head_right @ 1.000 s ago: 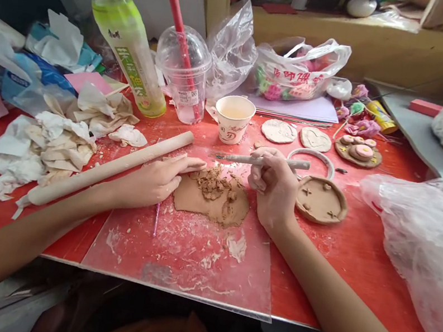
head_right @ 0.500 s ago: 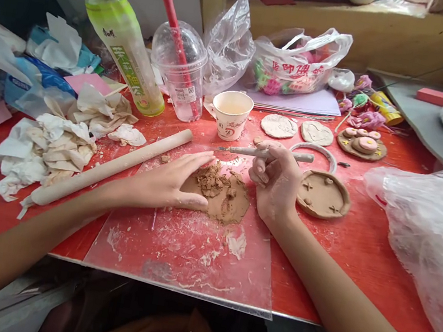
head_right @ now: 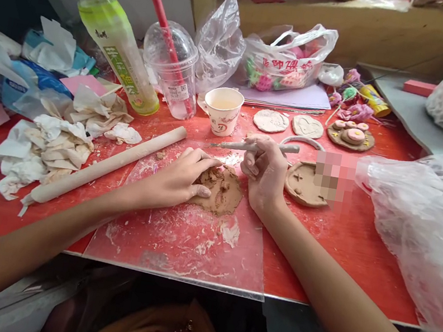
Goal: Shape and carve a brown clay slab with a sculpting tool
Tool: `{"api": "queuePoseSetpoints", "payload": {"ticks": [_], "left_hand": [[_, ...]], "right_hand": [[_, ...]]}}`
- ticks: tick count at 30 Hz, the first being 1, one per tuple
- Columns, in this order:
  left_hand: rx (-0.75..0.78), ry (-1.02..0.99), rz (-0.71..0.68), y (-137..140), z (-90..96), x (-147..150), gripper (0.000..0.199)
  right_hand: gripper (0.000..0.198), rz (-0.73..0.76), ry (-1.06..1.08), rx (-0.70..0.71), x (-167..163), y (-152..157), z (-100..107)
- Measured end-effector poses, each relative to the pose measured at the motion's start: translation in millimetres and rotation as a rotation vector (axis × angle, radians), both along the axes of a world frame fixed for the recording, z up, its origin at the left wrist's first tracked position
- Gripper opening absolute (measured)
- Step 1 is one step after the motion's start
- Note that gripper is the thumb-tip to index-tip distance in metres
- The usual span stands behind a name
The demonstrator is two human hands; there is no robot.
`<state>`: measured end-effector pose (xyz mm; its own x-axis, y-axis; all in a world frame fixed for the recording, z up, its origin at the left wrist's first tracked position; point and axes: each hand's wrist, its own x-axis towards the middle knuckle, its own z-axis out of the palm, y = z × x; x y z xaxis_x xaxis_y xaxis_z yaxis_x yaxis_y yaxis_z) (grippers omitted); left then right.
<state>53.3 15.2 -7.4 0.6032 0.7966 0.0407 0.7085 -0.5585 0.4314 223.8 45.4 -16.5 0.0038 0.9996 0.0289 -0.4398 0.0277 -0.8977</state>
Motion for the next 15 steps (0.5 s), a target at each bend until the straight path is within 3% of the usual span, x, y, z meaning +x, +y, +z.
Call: {"api": "queuePoseSetpoints", "payload": {"ticks": [7,15], "left_hand": [[0.208,0.138,0.034,-4,-4.2,8,0.016],[0.441,0.336,0.077,-9,-10.0,21,0.029]], "right_hand": [[0.01,-0.008,0.02,0.003,2,0,-1],[0.012,-0.056,0.067,-0.009,3,-3,0]]}}
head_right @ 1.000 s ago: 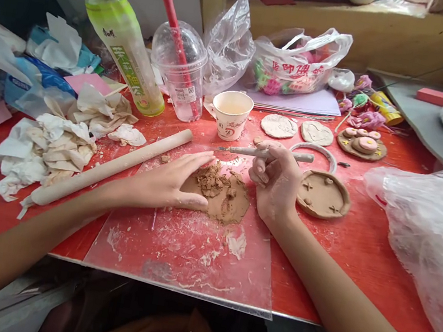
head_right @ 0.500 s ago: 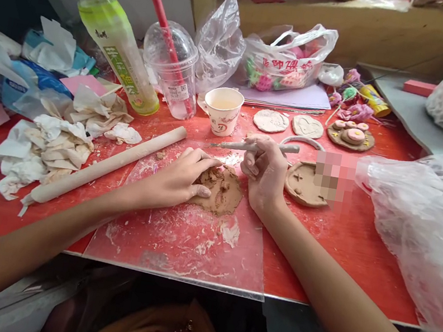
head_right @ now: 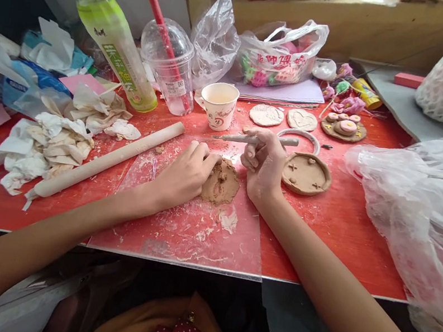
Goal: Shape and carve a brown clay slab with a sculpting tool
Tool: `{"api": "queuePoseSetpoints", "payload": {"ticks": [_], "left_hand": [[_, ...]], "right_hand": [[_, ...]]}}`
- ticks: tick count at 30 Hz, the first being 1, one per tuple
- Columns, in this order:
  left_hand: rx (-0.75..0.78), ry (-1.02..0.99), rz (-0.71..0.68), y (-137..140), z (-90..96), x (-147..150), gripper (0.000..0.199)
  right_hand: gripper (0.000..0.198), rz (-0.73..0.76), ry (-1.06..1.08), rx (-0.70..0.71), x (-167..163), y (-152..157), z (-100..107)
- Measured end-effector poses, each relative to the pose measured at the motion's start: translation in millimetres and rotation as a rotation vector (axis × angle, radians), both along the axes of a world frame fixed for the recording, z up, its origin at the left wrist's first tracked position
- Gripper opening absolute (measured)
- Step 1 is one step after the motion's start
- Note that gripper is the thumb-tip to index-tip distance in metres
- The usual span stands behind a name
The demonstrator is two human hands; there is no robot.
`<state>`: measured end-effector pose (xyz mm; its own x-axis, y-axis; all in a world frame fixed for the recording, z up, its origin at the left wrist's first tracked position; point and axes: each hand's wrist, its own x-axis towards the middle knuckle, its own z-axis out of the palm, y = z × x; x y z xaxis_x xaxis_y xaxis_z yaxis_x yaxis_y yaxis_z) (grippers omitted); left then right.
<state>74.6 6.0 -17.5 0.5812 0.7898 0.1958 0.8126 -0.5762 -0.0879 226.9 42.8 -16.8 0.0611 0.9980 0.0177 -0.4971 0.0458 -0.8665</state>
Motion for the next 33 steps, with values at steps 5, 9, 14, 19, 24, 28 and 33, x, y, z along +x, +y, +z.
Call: {"api": "queuePoseSetpoints", "payload": {"ticks": [5,9,14,19,24,28,33], "left_hand": [[0.029,-0.022,0.017,1,-0.9,1,0.031],[0.016,-0.065,0.013,5,-1.0,-2,0.036],[-0.105,-0.304,-0.036,15,0.6,-11,0.031],[-0.291,-0.643,-0.017,25,8.6,-21,0.021],[-0.288,-0.678,0.091,32,17.2,-34,0.022],[-0.392,-0.578,-0.057,30,16.4,-38,0.023],[-0.348,-0.448,-0.197,24,10.9,-36,0.024]], "right_hand": [[0.011,-0.006,0.037,0.01,3,5,-3],[0.011,0.009,0.026,0.01,3,7,-5],[0.012,-0.008,0.052,0.006,2,7,-4],[0.01,0.003,0.069,-0.004,2,8,-4],[0.01,0.005,0.059,-0.001,3,9,-4],[0.01,0.004,0.039,-0.007,3,10,-3],[0.01,0.002,0.091,-0.017,4,10,-3]]}}
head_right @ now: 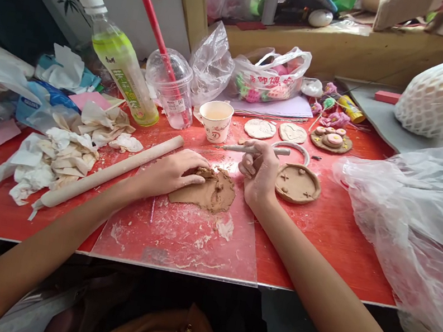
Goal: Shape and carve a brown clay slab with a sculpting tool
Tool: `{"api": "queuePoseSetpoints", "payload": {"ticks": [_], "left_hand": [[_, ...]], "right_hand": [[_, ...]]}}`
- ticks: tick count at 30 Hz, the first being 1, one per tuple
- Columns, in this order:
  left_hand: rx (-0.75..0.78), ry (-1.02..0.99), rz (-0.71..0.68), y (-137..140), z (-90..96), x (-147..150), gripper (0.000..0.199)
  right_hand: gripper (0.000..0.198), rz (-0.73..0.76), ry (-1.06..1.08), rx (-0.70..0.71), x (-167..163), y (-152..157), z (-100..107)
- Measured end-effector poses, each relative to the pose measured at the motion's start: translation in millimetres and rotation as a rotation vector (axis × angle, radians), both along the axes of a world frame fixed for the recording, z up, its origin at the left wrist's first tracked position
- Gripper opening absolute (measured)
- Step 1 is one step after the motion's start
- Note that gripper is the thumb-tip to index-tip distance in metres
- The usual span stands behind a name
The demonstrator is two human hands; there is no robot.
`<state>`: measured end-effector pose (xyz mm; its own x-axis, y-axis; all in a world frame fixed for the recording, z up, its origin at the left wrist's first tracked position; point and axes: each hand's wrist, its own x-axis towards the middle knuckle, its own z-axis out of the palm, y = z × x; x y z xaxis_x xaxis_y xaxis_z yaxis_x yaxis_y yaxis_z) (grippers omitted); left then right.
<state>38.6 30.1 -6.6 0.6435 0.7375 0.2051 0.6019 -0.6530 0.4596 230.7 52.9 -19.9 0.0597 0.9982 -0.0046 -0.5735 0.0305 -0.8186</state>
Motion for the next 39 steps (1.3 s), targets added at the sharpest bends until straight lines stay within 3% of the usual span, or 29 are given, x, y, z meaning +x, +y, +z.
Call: {"api": "queuePoseSetpoints", "payload": {"ticks": [4,8,11,14,19,25,31,35,39], "left_hand": [[-0.104,-0.317,0.187,3,2.7,-3,0.018],[-0.45,-0.707,0.287,8,11.1,-8,0.032],[-0.683,-0.822,0.293,8,15.1,-8,0.028],[-0.791,-0.865,0.301,8,15.6,-8,0.017],[-0.865,-0.858,0.279,6,14.2,-9,0.019],[-0.794,-0.822,0.325,3,12.8,-8,0.025],[-0.938,-0.773,0.258,3,15.8,-11,0.03],[-0.87,-0.805,0.322,3,15.4,-11,0.041],[-0.842,-0.878,0.354,6,14.5,-12,0.031]], "right_hand": [[0.01,-0.007,0.004,-0.001,0,0,-1],[0.01,0.004,-0.013,0.012,1,1,-2],[0.012,0.007,-0.035,0.02,2,2,-3],[0.013,0.012,-0.037,0.028,3,2,-3],[0.01,0.013,0.023,0.004,3,1,-2],[0.011,0.015,0.015,0.0,3,1,-1],[0.01,0.012,0.063,-0.045,3,1,1],[0.009,0.008,0.023,-0.036,3,1,1],[0.009,0.015,0.022,-0.037,4,1,1]]}}
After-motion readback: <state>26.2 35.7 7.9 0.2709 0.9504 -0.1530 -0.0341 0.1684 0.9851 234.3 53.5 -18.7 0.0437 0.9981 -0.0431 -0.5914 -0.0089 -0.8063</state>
